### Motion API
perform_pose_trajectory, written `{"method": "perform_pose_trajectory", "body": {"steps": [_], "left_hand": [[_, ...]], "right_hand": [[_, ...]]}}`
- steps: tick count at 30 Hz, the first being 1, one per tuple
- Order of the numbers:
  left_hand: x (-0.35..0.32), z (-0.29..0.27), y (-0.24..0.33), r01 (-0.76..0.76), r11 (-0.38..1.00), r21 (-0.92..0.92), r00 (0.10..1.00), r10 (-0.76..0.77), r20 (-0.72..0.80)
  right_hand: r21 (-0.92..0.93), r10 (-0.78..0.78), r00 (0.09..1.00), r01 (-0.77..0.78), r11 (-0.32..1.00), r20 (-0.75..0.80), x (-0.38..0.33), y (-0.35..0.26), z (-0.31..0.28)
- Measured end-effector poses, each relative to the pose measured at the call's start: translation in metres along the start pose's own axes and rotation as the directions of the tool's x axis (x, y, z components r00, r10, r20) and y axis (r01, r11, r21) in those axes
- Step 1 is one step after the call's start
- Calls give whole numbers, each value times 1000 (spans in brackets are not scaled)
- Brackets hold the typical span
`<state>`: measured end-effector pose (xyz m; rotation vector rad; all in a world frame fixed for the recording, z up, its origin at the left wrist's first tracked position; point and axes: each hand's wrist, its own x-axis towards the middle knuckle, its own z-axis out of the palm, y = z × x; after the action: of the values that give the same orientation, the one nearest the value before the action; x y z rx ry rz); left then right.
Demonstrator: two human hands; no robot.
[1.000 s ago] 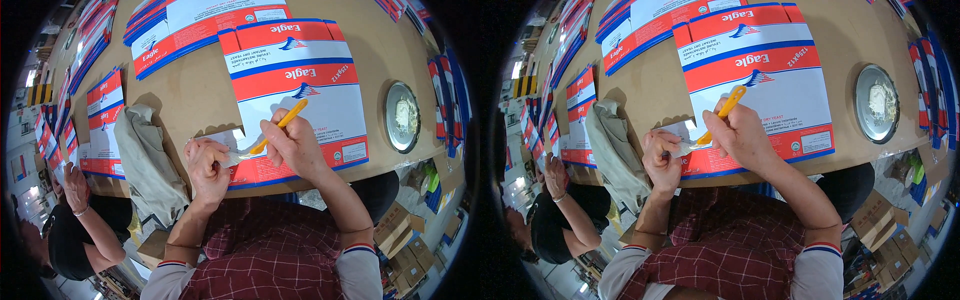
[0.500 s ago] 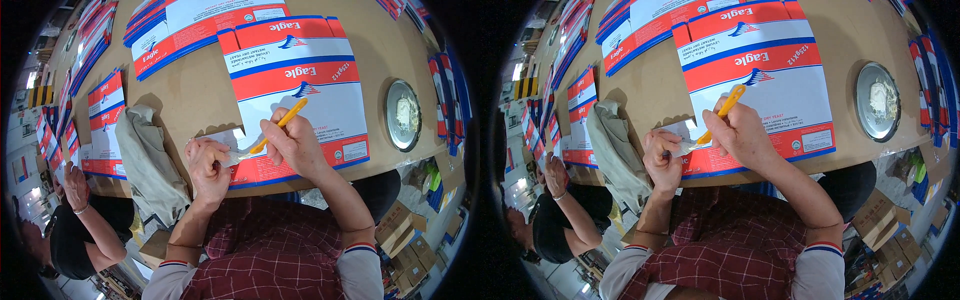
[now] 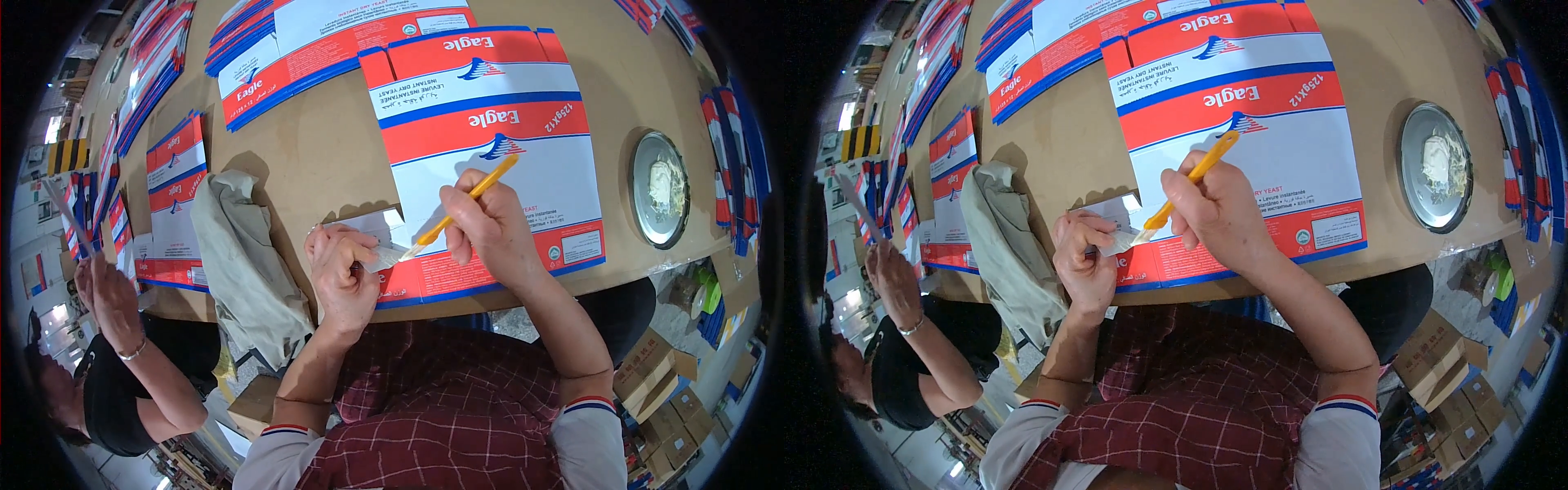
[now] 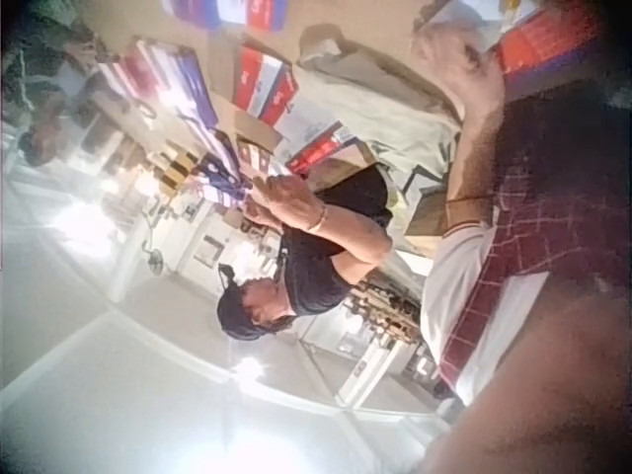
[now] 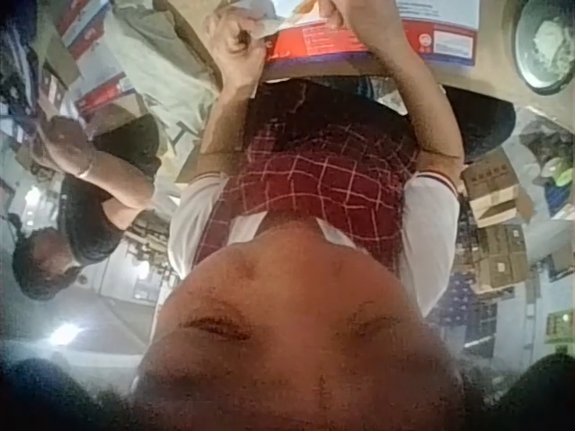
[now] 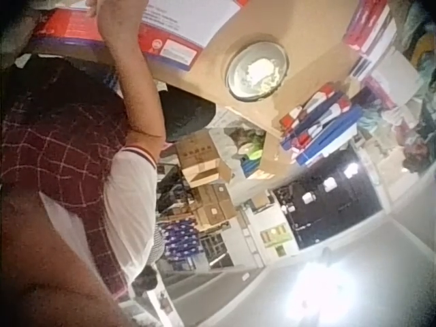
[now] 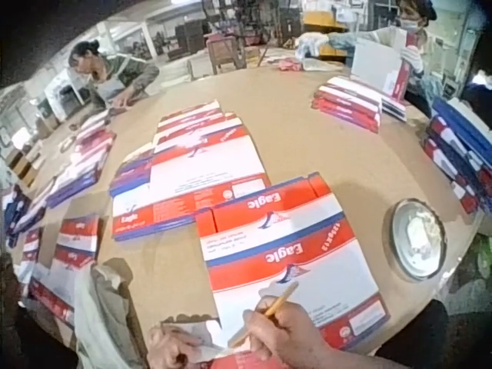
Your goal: Applying glue to the flaps of cardboard envelopes using a brush.
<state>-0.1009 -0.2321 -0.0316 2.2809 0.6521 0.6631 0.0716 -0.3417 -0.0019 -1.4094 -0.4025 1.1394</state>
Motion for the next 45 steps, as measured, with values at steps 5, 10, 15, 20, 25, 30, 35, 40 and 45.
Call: {"method": "perform_pose_trajectory", "body": {"steps": [5,10,15,20,25,30,35,40,45], "left_hand": [[1,0,2,10,1000,-6,1000,-10,10],[1,-1,0,-3,1000,12,1000,3,2],[1,2,1,-5,1000,-5,1000,5,-15],[2,0,2,-2,1000,-2,1000,2,3],[2,0,2,2,1000,-4,1000,-2,1],[3,-3,2,-17,1000,-10,1000,17,-12],[5,5,18,110,981,-161,964,-144,-222],[9,4,14,-96,974,206,995,86,54],[4,-6,13,-188,929,320,977,144,154]], "right_hand": [[-38,-103,994,102,994,-24,-2,5,8],[-140,-91,994,100,985,65,-2,3,4],[-44,-129,991,130,991,14,-3,6,6],[-115,-169,985,171,979,22,-4,9,8],[56,-133,990,135,989,-41,-3,3,2],[332,-57,993,87,939,-99,-1,7,-2],[566,-76,988,139,813,-134,5,17,-17],[744,-107,992,120,657,-65,10,19,-24],[759,-99,993,112,641,-63,13,18,-17]]}}
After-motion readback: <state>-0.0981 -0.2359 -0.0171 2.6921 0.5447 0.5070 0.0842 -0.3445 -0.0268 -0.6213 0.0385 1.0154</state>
